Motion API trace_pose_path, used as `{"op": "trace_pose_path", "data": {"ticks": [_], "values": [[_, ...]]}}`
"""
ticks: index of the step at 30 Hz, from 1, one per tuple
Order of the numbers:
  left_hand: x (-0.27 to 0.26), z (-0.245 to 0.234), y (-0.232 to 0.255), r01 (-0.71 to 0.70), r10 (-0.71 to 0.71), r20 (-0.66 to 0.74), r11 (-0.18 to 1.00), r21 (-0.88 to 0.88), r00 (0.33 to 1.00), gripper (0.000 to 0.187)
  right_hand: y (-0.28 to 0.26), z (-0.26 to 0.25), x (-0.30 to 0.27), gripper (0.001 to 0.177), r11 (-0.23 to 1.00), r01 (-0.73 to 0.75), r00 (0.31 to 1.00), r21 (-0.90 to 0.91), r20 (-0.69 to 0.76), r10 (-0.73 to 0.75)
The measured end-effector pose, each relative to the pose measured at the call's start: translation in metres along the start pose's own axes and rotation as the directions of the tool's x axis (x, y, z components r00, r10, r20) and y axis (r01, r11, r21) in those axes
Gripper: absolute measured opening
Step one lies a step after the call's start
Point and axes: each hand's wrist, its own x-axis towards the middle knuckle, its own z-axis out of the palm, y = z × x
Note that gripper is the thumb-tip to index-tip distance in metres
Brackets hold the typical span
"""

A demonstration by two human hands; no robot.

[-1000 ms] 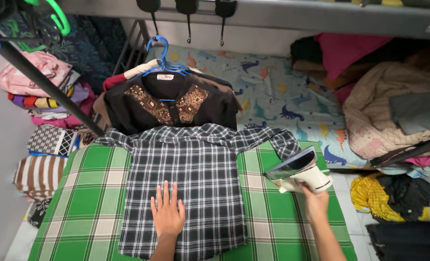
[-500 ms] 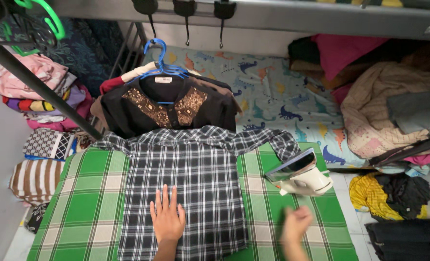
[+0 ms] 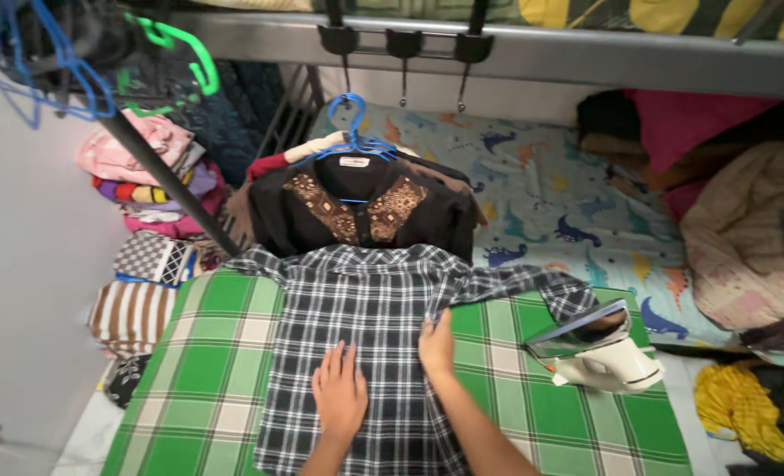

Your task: The person irons a black and white checkered shirt on a green plaid ironing board, then hangs it on a hanger. The person then irons a white long-sleeved shirt on the same ironing board.

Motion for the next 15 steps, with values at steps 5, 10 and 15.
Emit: {"op": "trace_pose_path", "data": {"ticks": [5, 10, 15], "values": [[0.083, -0.048, 0.022, -0.192, 0.128, -0.187, 0.906, -0.377, 0.974, 0.043, -0.074, 0.022, -0.116, 0.044, 0.998, -0.048, 0.928, 0.042, 0.372, 0.029], [0.125, -0.074, 0.073, 0.072, -0.05, 0.377, 0.996, -0.046, 0.925, 0.071, -0.111, 0.002, -0.192, 0.033, 0.988, 0.127, 0.617, 0.089, 0.773, -0.149], [0.093, -0.022, 0.051, -0.001, -0.14, 0.422, 0.949, 0.315, 0.896, 0.081, -0.144, -0.033, -0.138, 0.022, 0.97, 0.181, 0.178, 0.162, 0.965, -0.195]]}}
